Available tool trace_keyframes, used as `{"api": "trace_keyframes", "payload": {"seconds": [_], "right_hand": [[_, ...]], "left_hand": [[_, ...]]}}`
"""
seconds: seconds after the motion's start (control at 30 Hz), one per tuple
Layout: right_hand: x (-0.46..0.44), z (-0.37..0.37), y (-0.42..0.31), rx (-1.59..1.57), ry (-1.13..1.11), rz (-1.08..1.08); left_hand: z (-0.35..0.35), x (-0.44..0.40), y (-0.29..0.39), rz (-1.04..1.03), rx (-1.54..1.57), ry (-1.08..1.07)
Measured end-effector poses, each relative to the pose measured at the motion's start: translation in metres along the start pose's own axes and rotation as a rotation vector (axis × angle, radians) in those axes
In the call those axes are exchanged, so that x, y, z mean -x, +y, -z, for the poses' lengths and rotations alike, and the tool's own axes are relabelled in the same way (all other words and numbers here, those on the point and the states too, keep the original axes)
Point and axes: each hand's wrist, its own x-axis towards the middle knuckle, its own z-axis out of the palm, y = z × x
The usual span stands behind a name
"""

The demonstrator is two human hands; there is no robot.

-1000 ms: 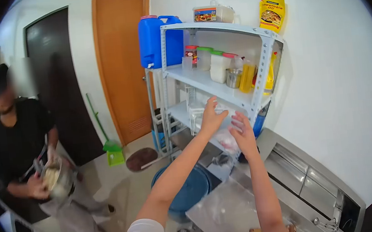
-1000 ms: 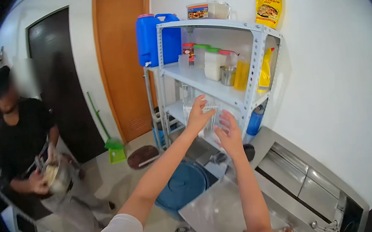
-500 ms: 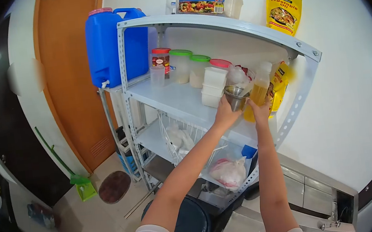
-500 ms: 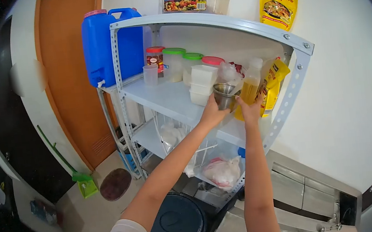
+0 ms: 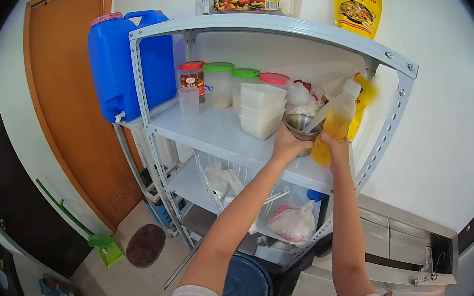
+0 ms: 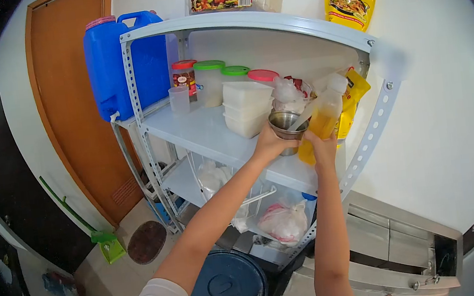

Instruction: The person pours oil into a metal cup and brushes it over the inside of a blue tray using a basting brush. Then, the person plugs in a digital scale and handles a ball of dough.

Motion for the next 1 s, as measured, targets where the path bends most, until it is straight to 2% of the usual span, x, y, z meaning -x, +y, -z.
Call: {"api": "trace_keyframes", "payload": {"seconds": [0.17, 0.23, 0.27, 0.33, 0.43, 0.47, 0.57, 0.7, 0.77, 0.9, 0.97, 1.0], "right_hand": [[0.043, -0.001, -0.024, 0.119, -0.056, 0.024], [0.074, 0.001, -0.041, 0.056, -0.242, -0.066], [0.092, 0.001, -0.049, 0.05, -0.251, -0.082], [0.129, 0.001, -0.067, 0.084, -0.257, -0.103], [0.179, 0.004, -0.09, 0.052, -0.328, -0.199], [0.193, 0.008, -0.09, 0.049, -0.351, -0.247], [0.229, 0.028, -0.09, 0.006, -0.457, -0.147], [0.275, 0.064, -0.079, 0.185, -0.514, -0.269], [0.293, 0.065, -0.077, 0.144, -0.555, -0.294], [0.33, 0.041, -0.065, 0.013, -0.637, -0.329], [0.35, 0.021, -0.055, -0.067, -0.638, -0.31], [0.357, 0.008, -0.053, -0.083, -0.712, -0.329]], "left_hand": [[0.021, 0.049, 0.057, 0.139, -0.062, 0.035], [0.034, 0.083, 0.085, 0.117, -0.128, 0.072], [0.041, 0.102, 0.095, 0.13, -0.139, 0.081], [0.051, 0.137, 0.112, 0.017, -0.253, 0.156], [0.063, 0.185, 0.141, 0.042, -0.346, 0.231], [0.065, 0.203, 0.147, 0.042, -0.388, 0.263], [0.064, 0.255, 0.16, 0.051, -0.489, 0.333], [0.061, 0.313, 0.175, 0.044, -0.506, 0.417], [0.062, 0.335, 0.184, 0.041, -0.511, 0.469], [0.082, 0.376, 0.214, 0.198, -0.54, 0.61], [0.099, 0.401, 0.231, 0.34, -0.45, 0.664], [0.109, 0.414, 0.241, 0.401, -0.399, 0.693]]}}
